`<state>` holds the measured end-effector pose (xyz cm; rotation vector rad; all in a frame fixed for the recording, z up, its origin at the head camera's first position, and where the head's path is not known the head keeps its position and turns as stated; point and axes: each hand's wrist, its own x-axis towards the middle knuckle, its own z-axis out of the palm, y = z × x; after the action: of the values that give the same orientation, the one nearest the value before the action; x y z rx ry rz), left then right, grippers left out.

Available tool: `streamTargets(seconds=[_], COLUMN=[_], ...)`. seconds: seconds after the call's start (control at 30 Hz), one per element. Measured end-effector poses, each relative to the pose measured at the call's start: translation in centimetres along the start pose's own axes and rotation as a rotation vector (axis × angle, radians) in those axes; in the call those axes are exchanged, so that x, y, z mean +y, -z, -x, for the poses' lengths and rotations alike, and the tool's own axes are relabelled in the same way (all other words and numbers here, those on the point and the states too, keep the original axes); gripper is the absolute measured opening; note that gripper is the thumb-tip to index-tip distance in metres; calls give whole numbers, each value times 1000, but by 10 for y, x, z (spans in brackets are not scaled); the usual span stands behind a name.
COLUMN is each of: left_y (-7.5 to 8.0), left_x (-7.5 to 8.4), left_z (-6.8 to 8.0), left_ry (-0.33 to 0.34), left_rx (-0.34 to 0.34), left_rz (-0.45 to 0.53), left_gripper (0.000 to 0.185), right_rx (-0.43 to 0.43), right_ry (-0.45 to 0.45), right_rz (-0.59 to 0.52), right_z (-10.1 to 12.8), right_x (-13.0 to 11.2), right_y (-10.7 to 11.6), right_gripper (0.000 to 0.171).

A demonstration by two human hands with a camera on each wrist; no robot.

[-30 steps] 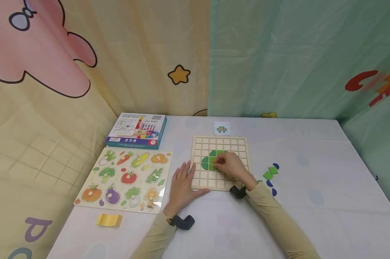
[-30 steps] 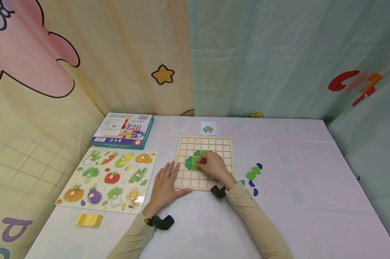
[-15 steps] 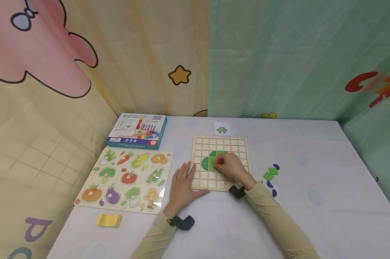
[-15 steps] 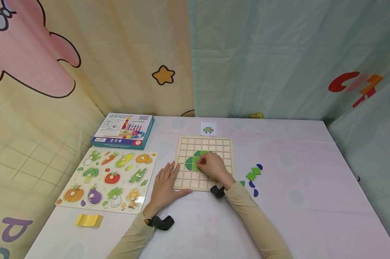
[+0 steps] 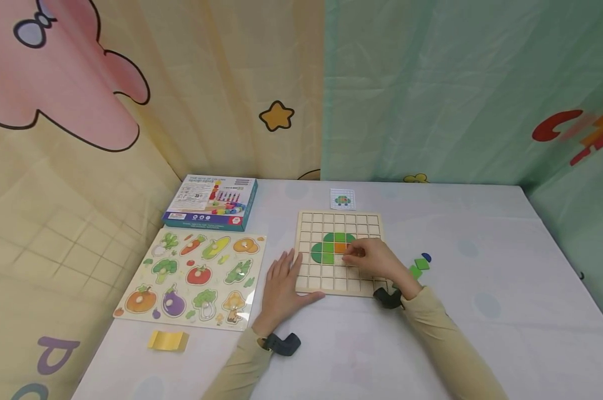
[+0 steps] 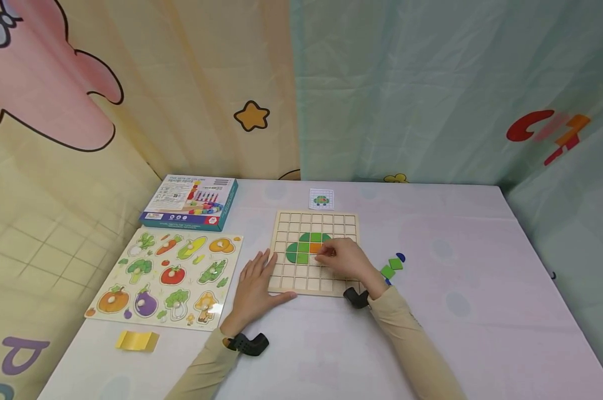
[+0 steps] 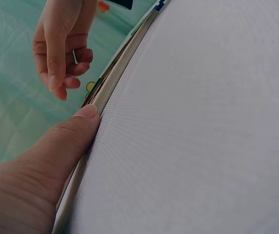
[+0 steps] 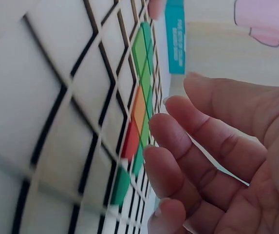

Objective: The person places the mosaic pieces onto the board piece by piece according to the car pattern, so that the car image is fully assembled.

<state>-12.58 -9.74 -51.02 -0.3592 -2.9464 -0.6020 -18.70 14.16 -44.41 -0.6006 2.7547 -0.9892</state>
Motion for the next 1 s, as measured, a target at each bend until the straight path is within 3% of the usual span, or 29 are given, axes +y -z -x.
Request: streamTargets(seconds=[0.27,0.47,0.8,1.0], left_y=[0,1,1,3], left_x=[0,1,1,2], left_z=[0,0,1,0], left_ry=[-3,3,-1,-3], left_rx=[1,-1,5,2], left_rz=[1,3,1,0], left_gripper=[106,106,106,106], right_rx=[14,77,232,235], right_ry=[-60,-122,-345,-387], right_rz=[28,49,104,137], right_z=[30,53,84,91], right_x=[28,50,77,84], right_y=[32,51,62,65], right_gripper=[11,16,24,32])
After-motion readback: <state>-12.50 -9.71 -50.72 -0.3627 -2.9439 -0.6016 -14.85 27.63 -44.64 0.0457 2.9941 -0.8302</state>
